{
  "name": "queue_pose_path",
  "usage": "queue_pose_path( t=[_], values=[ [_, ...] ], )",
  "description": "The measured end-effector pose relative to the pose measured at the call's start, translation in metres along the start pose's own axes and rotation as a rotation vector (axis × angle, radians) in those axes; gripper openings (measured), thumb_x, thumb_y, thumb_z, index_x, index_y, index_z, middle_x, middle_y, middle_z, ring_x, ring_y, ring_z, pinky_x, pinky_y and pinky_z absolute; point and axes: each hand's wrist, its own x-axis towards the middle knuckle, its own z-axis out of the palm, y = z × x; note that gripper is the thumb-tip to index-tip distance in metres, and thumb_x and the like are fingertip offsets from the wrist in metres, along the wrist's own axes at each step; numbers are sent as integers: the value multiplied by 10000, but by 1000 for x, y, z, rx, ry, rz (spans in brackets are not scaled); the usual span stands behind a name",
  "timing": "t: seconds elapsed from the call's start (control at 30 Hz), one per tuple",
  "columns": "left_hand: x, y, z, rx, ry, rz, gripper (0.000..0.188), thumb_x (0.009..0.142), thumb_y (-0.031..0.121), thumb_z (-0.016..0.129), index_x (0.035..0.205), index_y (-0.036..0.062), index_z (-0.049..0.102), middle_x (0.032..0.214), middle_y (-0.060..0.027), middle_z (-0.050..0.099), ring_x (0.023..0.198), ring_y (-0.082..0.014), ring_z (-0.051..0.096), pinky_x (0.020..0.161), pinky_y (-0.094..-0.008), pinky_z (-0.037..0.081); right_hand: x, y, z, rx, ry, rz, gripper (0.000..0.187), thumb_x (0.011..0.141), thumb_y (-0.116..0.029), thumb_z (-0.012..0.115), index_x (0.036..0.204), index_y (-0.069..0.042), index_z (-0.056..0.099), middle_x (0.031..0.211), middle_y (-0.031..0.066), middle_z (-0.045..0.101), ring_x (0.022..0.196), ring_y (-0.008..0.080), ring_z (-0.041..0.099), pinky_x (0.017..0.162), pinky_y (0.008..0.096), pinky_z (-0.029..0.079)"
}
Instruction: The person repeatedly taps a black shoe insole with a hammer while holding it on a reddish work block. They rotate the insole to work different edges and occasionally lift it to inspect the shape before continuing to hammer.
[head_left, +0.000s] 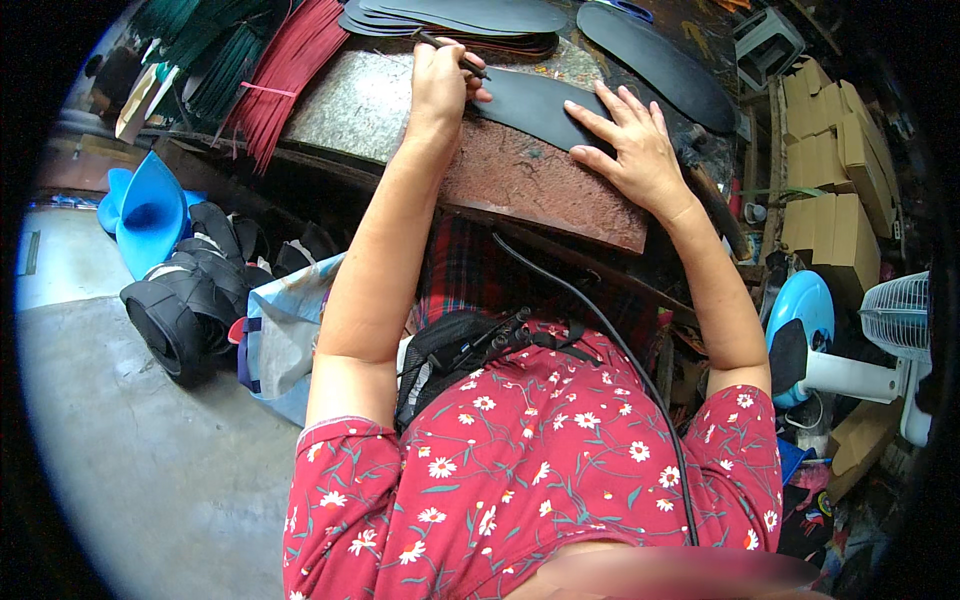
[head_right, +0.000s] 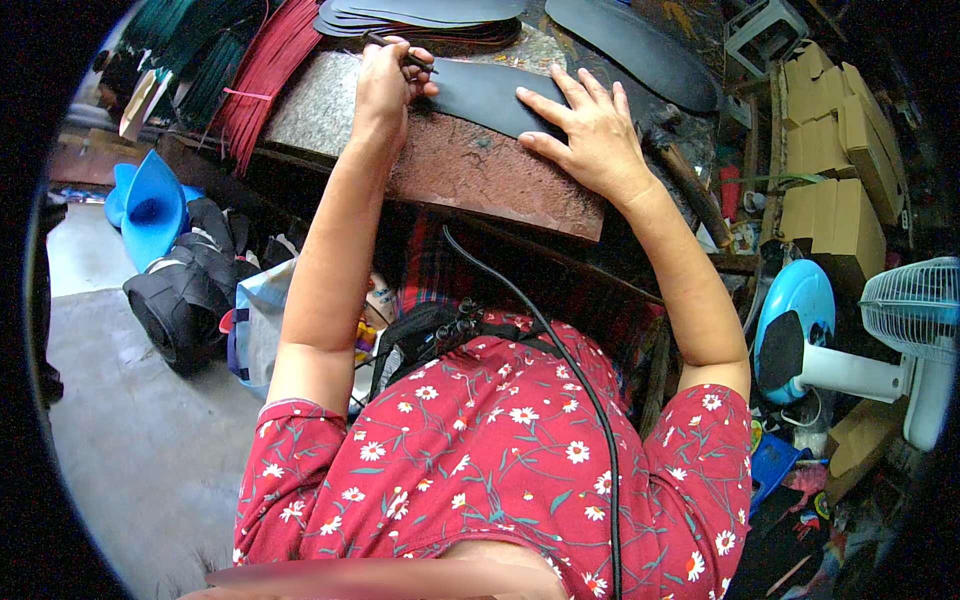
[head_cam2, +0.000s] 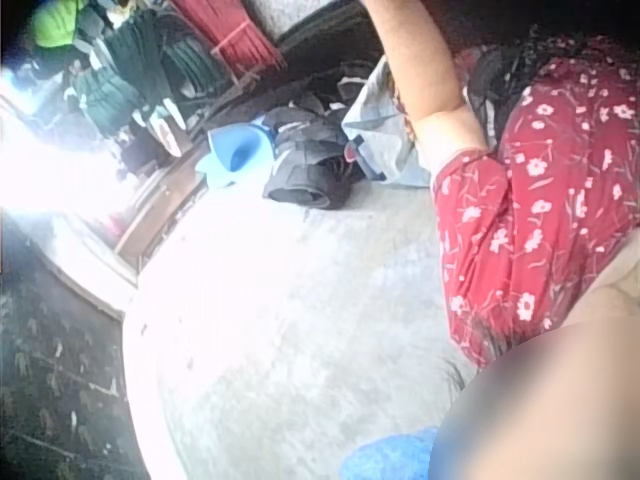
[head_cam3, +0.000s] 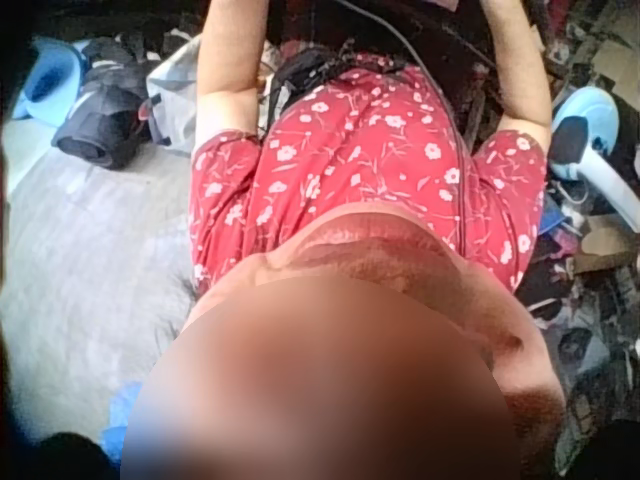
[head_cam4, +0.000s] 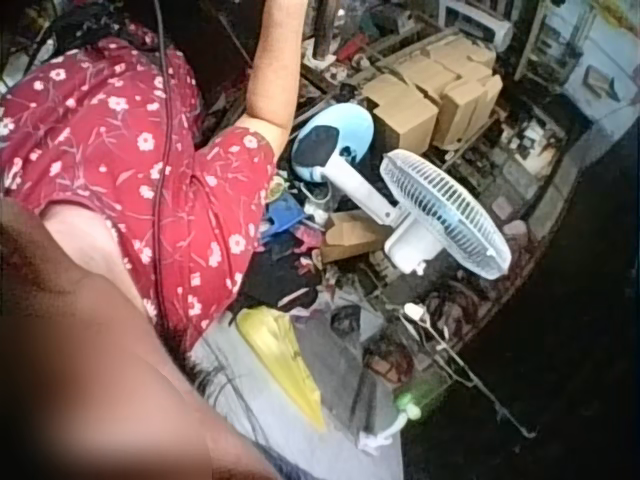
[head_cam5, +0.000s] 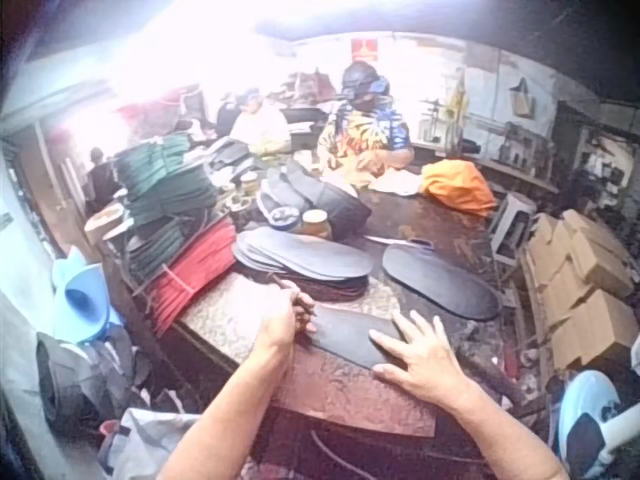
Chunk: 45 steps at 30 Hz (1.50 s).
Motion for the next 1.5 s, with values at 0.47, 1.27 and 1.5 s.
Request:
queue_pose_path(
  t=[0.47, 1.27, 1.5],
  values=[
    [19, -36, 4, 237, 46, 178, 103, 847, 51, 719, 920, 4, 663, 773, -60, 701, 639, -100, 666, 582, -248, 555, -110, 79, -24, -134, 65, 600, 407, 904, -278, 653, 1272, -112, 598, 1130, 105, 638, 1016, 327, 600, 881, 421, 474],
    [17, -33, 14, 77, 4, 217, 53, 895, 27, 638, 917, -21, 626, 841, -104, 701, 757, -147, 695, 628, -279, 602, -6, 21, -25, 272, 139, 580, 422, 951, -384, 590, 1289, -132, 613, 750, 63, 662, 649, 123, 618, 635, 290, 480],
    [17, -29, 14, 528, -77, 329, 115, 900, 84, 675, 960, -1, 628, 838, -92, 710, 750, -144, 695, 681, -270, 573, 1, 3, -68, 494, 354, 345, 358, 968, -193, 623, 1310, -91, 599, 866, 2, 662, 652, 41, 545, 585, 183, 446]
  ],
)
